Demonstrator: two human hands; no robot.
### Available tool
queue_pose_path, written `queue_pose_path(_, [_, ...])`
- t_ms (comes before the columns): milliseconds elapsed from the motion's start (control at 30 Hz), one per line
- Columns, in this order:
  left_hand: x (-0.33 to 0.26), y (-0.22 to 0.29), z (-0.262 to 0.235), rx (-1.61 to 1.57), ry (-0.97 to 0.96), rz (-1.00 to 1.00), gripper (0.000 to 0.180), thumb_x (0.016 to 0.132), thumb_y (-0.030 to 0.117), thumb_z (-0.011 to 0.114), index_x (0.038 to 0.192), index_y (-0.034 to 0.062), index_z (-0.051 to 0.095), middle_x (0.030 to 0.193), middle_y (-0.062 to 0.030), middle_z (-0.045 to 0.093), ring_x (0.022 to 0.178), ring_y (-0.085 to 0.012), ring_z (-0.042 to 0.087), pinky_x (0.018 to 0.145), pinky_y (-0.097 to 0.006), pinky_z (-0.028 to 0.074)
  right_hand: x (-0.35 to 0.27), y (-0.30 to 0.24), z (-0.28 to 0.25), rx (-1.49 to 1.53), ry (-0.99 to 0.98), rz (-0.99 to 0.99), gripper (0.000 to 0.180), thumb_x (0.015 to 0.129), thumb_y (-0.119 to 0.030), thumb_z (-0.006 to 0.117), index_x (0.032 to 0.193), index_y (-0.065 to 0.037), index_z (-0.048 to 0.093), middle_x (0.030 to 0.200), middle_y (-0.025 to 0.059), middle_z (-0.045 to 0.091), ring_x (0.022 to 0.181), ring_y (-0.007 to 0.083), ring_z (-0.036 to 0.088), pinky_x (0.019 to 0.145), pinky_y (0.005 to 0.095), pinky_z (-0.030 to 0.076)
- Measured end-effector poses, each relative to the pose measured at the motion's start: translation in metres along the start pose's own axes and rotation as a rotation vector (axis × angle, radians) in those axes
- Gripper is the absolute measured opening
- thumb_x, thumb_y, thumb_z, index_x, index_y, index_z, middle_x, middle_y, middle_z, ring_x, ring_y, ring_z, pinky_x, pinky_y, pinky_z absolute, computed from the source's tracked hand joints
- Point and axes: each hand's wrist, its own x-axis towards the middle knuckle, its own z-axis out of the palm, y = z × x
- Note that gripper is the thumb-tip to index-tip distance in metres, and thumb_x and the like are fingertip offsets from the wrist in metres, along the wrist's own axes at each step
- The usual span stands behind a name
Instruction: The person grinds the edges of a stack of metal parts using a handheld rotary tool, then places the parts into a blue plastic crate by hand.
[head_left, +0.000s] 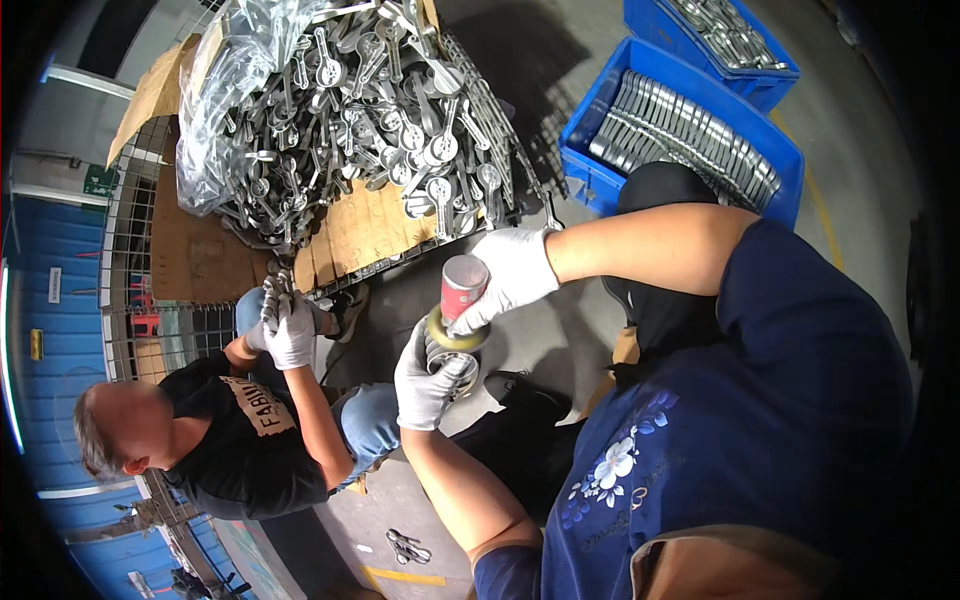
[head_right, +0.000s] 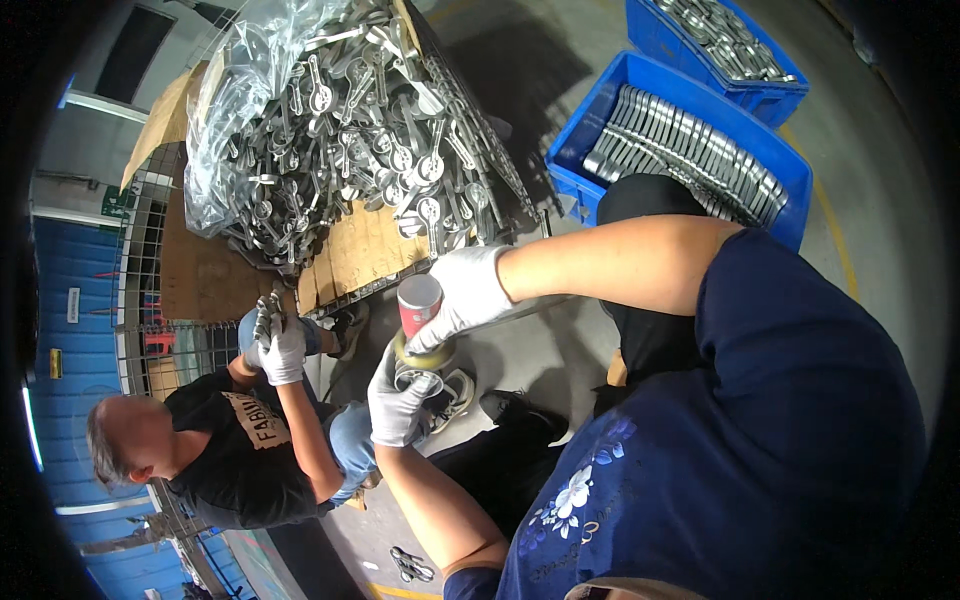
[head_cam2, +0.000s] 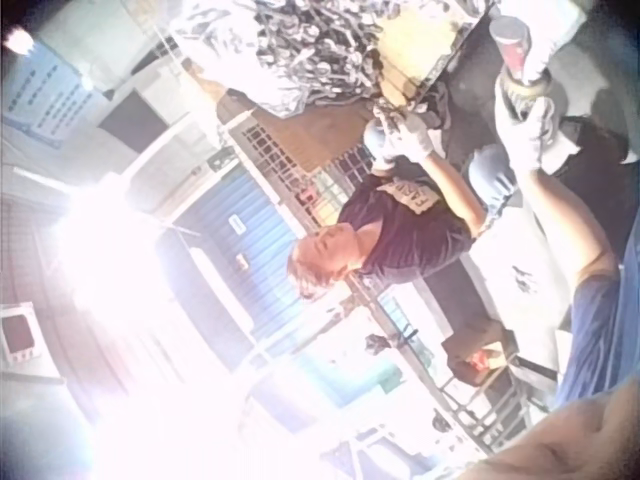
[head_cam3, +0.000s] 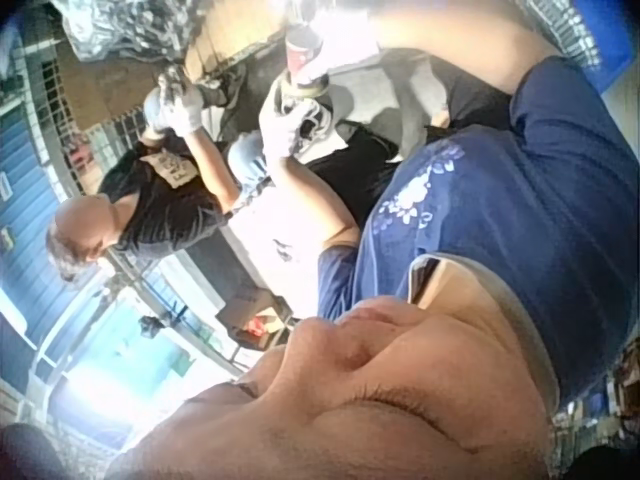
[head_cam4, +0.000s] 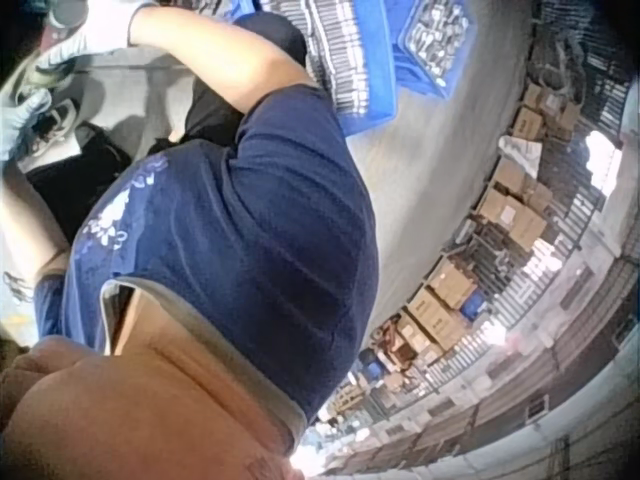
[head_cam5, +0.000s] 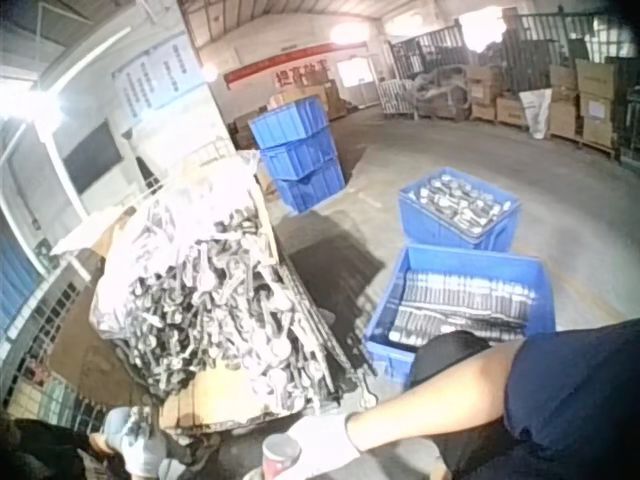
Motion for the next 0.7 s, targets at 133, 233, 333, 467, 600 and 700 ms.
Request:
queue_pose_path(133, [-0.007,-0.009,-0.007,0.026,0.054,0.037,0.078,0.070,0.012,0.082,0.135,-0.0025,0.041,0.121,-0.0090,0.057,0.105,-0.0164,0.057,0.090,-0.030,0.048,0.002,0.001,0.002,-0.047,0.028,0.023,0.052,0.073,-0.054,0.072,0.098,-0.008,0.069,0.096,0.0114,0.070,0.086,0.0252,0.067,0.079,0.0340,0.052])
queue_pose_path(233, [0.001,-0.011,-0.004,0.262,0.068,0.155,0.072,0.066,0.014,0.084,0.127,-0.0016,0.049,0.112,-0.0087,0.061,0.099,-0.0165,0.060,0.087,-0.031,0.049,0.005,0.008,0.003,-0.037,0.000,0.046,0.055,0.073,-0.057,0.070,0.098,-0.009,0.069,0.094,0.0123,0.070,0.086,0.0264,0.067,0.078,0.0345,0.052])
queue_pose_path(333, [0.011,-0.004,0.003,0.778,0.144,0.342,0.062,0.060,0.018,0.086,0.113,-0.0004,0.058,0.095,-0.0128,0.066,0.085,-0.0255,0.065,0.078,-0.035,0.051,0.002,0.000,0.002,-0.107,-0.034,0.082,0.057,0.072,-0.061,0.068,0.098,-0.010,0.069,0.092,0.0130,0.070,0.084,0.0283,0.067,0.077,0.0351,0.052])
queue_pose_path(467, [0.011,0.003,0.008,1.016,0.239,0.428,0.064,0.054,0.025,0.087,0.108,0.0032,0.061,0.094,-0.0122,0.067,0.083,-0.0311,0.064,0.076,-0.040,0.050,0.007,-0.003,0.006,-0.164,-0.049,0.087,0.058,0.072,-0.064,0.066,0.098,-0.012,0.069,0.090,0.0134,0.070,0.083,0.0301,0.066,0.076,0.0361,0.052])
queue_pose_path(600, [0.012,-0.002,0.006,1.323,0.321,0.423,0.067,0.054,0.031,0.085,0.111,0.0054,0.060,0.097,-0.0099,0.066,0.090,-0.0287,0.063,0.083,-0.041,0.045,0.011,-0.001,0.012,-0.195,-0.047,0.069,0.057,0.072,-0.065,0.065,0.097,-0.014,0.069,0.091,0.0129,0.070,0.083,0.0301,0.066,0.075,0.0372,0.052])
queue_pose_path(700, [0.011,-0.003,0.010,1.360,0.363,0.363,0.069,0.054,0.032,0.083,0.114,0.0068,0.059,0.101,-0.0089,0.065,0.095,-0.0276,0.062,0.087,-0.042,0.041,0.009,-0.005,0.015,-0.218,-0.034,0.058,0.056,0.072,-0.064,0.065,0.097,-0.014,0.068,0.091,0.0124,0.070,0.084,0.0299,0.066,0.075,0.0372,0.052])
